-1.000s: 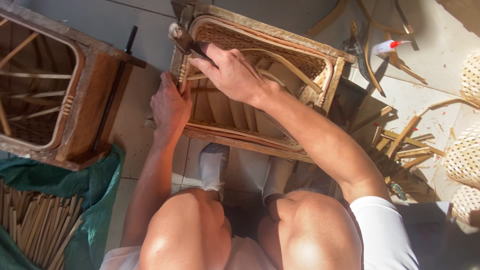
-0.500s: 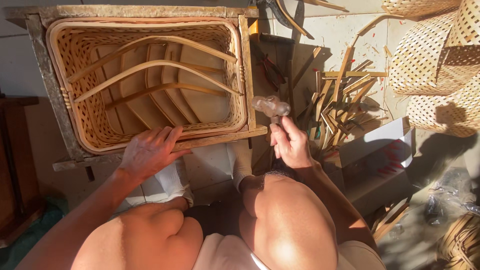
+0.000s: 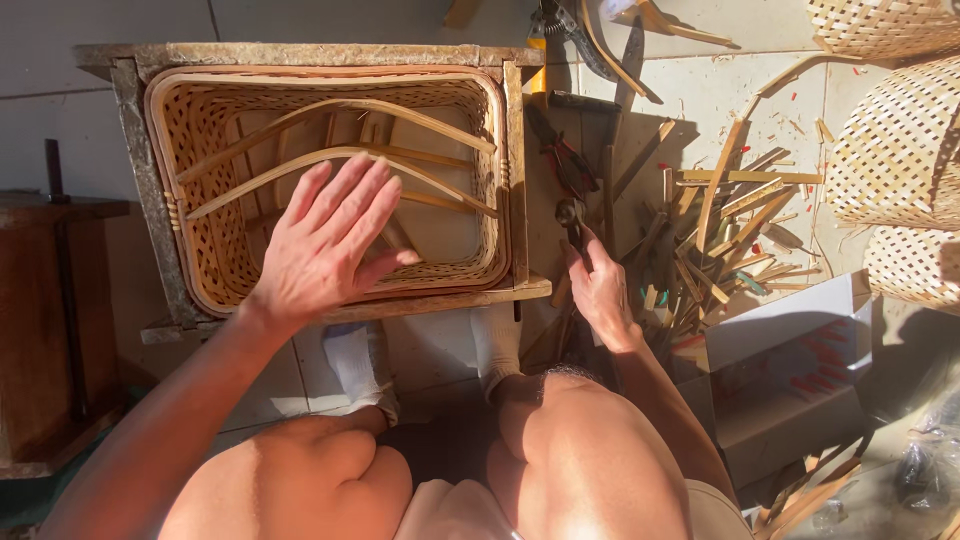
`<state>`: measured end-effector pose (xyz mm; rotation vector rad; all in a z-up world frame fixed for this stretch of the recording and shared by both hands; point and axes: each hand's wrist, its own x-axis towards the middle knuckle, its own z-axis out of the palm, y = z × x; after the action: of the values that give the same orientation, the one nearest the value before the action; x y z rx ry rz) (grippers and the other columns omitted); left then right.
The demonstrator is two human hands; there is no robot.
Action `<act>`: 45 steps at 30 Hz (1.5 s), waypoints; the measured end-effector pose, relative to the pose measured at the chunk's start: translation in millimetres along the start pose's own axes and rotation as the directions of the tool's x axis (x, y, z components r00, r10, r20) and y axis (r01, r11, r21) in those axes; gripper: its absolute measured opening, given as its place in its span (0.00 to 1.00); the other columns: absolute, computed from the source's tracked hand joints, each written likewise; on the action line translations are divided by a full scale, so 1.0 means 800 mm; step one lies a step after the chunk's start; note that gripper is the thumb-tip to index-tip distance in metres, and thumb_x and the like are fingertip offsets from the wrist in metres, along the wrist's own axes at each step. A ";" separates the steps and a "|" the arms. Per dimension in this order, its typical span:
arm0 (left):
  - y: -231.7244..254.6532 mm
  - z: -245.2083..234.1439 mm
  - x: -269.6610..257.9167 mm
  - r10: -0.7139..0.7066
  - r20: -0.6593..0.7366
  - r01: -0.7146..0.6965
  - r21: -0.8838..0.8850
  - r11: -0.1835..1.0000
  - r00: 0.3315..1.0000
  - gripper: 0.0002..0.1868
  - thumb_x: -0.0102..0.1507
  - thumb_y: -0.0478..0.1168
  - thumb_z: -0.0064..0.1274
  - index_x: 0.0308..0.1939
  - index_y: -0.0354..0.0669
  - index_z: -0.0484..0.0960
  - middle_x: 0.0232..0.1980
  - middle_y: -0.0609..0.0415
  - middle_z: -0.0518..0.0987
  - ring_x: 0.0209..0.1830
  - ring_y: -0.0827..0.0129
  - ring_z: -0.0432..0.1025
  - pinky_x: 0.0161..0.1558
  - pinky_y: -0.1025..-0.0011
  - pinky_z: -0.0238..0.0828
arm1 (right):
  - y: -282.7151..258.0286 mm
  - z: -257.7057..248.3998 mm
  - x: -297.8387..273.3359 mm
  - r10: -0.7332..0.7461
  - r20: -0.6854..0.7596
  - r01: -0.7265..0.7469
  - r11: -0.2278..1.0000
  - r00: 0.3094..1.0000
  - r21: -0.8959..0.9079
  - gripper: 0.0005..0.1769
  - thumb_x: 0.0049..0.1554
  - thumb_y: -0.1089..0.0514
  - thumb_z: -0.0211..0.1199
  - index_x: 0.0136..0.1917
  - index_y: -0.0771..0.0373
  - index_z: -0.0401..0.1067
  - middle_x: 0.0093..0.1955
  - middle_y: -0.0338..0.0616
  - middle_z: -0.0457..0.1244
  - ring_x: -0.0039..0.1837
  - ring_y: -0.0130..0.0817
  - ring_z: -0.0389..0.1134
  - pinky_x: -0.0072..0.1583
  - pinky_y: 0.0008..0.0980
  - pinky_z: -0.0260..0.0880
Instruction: The person inserts thin wooden strips into a rectangular basket frame, secures them with a hammer, and applies glue along the top edge. The person uses pliers to trim excess material and a hammer to tap the strips into place.
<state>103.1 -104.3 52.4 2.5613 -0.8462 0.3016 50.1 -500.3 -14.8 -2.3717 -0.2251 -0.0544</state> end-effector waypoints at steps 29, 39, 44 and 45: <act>-0.166 0.123 0.159 -0.275 0.364 0.150 0.336 0.930 0.890 0.51 0.64 0.83 0.33 0.54 0.36 0.77 0.45 0.49 0.82 0.46 0.64 0.78 0.43 0.68 0.75 | -0.136 0.019 0.261 0.067 0.418 -0.214 0.924 0.906 0.315 0.18 0.71 0.49 0.50 0.66 0.62 0.69 0.32 0.36 0.61 0.27 0.19 0.62 0.29 0.23 0.63; -0.168 0.135 0.157 -0.283 0.297 0.177 0.339 0.924 0.912 0.51 0.61 0.83 0.35 0.54 0.36 0.78 0.43 0.47 0.82 0.40 0.65 0.78 0.34 0.68 0.75 | -0.132 0.008 0.245 0.123 0.300 -0.241 0.886 0.946 0.396 0.21 0.71 0.51 0.52 0.72 0.63 0.67 0.32 0.36 0.60 0.26 0.20 0.58 0.28 0.23 0.60; -0.168 0.132 0.146 -0.258 0.175 0.189 0.333 0.924 0.950 0.51 0.60 0.86 0.37 0.50 0.39 0.81 0.43 0.51 0.82 0.43 0.64 0.78 0.48 0.65 0.74 | -0.146 0.007 0.255 0.059 0.361 -0.198 0.911 0.931 0.361 0.22 0.71 0.50 0.51 0.73 0.63 0.65 0.32 0.36 0.61 0.26 0.20 0.60 0.29 0.23 0.61; -0.168 0.134 0.146 -0.261 0.130 0.204 0.341 0.918 0.956 0.51 0.58 0.87 0.37 0.48 0.40 0.81 0.42 0.51 0.82 0.43 0.65 0.78 0.49 0.65 0.74 | -0.155 0.011 0.261 0.004 0.350 -0.153 0.904 0.937 0.399 0.23 0.72 0.50 0.51 0.74 0.64 0.65 0.32 0.37 0.62 0.27 0.20 0.60 0.29 0.23 0.61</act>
<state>284.9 -115.8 -47.6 2.9997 -0.5743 0.1545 233.3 -375.8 84.7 -1.9376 -0.2733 0.4132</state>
